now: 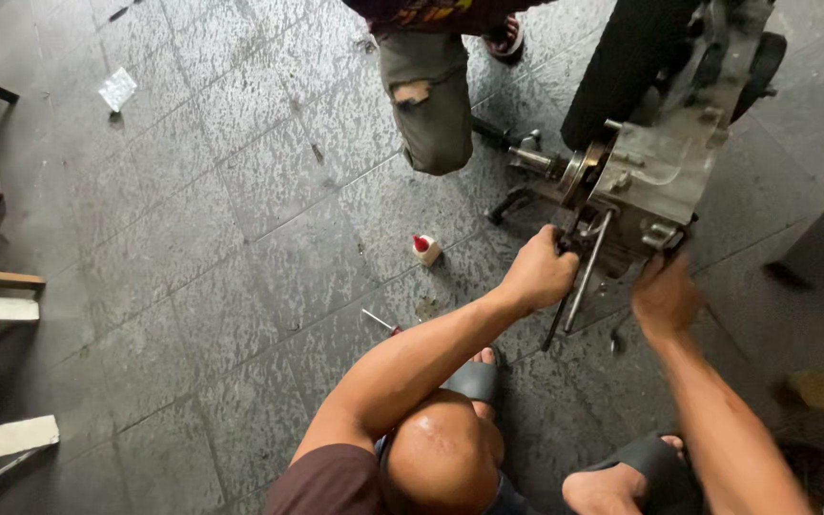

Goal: The person sits on the workshop floor working on a motorcycle engine crankcase. They use a wrench and a metal rod to loosen and remove fasteners from the engine case, then handle and fit small components including an oil pump and a small part, working on the assembly by hand.

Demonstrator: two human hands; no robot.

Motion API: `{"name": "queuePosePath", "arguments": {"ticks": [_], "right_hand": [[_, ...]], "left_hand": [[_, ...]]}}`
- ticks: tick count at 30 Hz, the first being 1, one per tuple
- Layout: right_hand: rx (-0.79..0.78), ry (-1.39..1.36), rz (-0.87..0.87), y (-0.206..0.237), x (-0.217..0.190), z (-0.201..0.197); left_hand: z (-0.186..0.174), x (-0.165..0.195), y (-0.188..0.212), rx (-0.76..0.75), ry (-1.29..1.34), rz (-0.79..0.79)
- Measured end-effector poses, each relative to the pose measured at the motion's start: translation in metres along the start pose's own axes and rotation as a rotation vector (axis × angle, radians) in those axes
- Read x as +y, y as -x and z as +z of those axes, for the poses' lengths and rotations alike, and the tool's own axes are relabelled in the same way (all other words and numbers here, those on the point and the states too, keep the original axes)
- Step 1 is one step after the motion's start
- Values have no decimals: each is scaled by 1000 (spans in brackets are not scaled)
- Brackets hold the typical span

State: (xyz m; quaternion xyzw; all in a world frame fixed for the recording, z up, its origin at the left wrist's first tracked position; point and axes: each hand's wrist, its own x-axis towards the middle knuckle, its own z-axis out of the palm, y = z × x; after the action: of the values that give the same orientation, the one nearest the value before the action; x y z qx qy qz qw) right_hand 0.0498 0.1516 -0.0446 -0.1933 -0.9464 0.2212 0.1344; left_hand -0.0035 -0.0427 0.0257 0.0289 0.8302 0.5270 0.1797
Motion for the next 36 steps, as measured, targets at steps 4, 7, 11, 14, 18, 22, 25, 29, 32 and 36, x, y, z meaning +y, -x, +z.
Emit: {"name": "queuePosePath", "arguments": {"ticks": [4, 7, 11, 14, 18, 22, 25, 29, 32, 36], "right_hand": [[225, -156, 20, -28, -11, 19], [278, -675, -71, -46, -16, 24], [258, -998, 141, -57, -21, 17], [231, -457, 242, -46, -17, 8], [-104, -234, 286, -18, -2, -10], [-212, -75, 202, -3, 16, -17], [-210, -84, 329, 3, 27, -25], [-382, -188, 419, 4, 34, -38], [-546, -555, 526, -3, 38, -47], [-814, -803, 687, -22, 41, -68]], "left_hand": [[-1, 3, -1, -1, -12, 5], [-1, 6, 0, 12, -15, 19], [-1, 7, 3, -6, -18, 7], [-1, 4, 7, -13, -15, -13], [-1, -6, 4, 29, 28, 61], [2, -16, 4, 36, -27, 130], [2, -16, 9, 8, 2, 85], [-2, -10, 17, -124, 208, -103], [-3, -8, 18, -144, 215, -49], [-1, -10, 17, -122, 199, 73]]}}
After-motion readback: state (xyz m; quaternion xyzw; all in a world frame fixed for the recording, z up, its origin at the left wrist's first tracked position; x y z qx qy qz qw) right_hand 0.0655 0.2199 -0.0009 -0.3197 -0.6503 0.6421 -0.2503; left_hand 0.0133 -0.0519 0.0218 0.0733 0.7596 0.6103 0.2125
